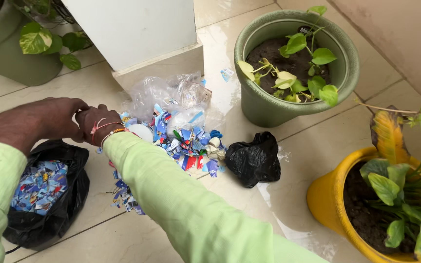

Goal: The person picks up scraps of paper, light bulb packaging, and plastic from the floor by hand and places them into a black trash bag.

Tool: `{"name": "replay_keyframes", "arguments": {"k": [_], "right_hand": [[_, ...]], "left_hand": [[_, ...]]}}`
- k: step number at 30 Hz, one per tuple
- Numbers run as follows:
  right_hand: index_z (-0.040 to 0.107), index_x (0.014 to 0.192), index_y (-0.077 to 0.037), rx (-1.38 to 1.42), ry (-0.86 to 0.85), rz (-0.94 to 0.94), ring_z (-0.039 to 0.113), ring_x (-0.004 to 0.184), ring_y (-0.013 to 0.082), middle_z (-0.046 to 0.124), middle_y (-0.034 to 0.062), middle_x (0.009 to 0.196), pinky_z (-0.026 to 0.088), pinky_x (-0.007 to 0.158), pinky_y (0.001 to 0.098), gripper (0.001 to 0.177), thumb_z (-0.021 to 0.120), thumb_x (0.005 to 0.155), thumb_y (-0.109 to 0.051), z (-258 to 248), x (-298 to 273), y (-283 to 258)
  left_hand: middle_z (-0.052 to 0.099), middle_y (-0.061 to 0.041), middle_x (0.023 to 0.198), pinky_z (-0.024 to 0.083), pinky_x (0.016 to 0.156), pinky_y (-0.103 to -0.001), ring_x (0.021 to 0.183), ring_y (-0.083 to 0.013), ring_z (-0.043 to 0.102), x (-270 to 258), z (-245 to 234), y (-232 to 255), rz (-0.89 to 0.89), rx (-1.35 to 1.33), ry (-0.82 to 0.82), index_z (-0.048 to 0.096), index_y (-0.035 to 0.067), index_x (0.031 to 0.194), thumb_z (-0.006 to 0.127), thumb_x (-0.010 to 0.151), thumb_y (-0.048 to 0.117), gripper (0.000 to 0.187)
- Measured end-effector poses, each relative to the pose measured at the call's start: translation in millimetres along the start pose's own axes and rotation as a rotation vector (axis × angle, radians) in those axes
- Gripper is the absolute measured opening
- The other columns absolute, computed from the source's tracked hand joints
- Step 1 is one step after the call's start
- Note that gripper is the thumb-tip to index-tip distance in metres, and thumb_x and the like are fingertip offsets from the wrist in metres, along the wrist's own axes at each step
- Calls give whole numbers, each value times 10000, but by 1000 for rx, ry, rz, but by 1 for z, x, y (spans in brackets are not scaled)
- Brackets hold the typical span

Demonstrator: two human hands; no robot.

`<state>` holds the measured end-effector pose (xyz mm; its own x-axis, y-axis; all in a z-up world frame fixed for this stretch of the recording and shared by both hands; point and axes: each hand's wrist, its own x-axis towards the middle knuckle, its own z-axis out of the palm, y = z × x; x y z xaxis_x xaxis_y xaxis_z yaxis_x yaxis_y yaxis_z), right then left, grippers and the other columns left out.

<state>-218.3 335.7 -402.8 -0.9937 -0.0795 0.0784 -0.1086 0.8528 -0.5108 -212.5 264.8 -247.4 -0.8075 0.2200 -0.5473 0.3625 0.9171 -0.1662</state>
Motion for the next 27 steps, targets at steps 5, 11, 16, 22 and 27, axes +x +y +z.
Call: {"name": "replay_keyframes", "arguments": {"k": [5, 11, 16, 22, 27], "right_hand": [[697, 1181, -143, -158, -81, -22, 594, 1239, 329, 687, 97, 1244, 537, 995, 461, 515, 846, 733, -347, -15, -12, 31], [672, 1153, -68, 0, 238, -237, 583, 1153, 422, 650, 207, 1170, 493, 1007, 477, 457, 852, 760, -215, -62, -37, 161], [655, 1289, -34, -20, 4, 127, 646, 1216, 314, 678, 178, 1308, 507, 1038, 410, 553, 831, 851, -323, -162, -125, 206], [664, 1310, -92, -175, -262, 354, 733, 1092, 285, 724, 134, 1273, 564, 988, 407, 602, 819, 800, -371, -183, -187, 195], [659, 1326, -106, -226, -395, 328, 717, 1138, 282, 713, 127, 1297, 558, 1006, 401, 679, 848, 741, -393, -161, -186, 221]], "left_hand": [[582, -112, 1497, 444, 1169, -480, 1381, -328, 560, 23, 31, -6, 179, -210, 48, 411, 227, 1569, 888, 755, 349, 951], [594, -203, 1437, 466, 1108, -453, 1320, -346, 588, 58, 59, 39, 559, -300, 171, 444, 116, 1501, 853, 750, 424, 908], [578, -119, 1457, 476, 1073, -484, 1322, -336, 568, 52, 74, 70, 636, -260, 227, 506, 167, 1453, 836, 751, 390, 807], [533, -145, 1431, 471, 1098, -524, 1338, -403, 524, 43, 106, 74, 641, -191, 251, 471, 141, 1456, 875, 743, 330, 841], [459, -118, 1472, 456, 1087, -576, 1352, -422, 480, 46, 132, 40, 569, -225, 262, 412, 220, 1491, 885, 721, 307, 907]]}}
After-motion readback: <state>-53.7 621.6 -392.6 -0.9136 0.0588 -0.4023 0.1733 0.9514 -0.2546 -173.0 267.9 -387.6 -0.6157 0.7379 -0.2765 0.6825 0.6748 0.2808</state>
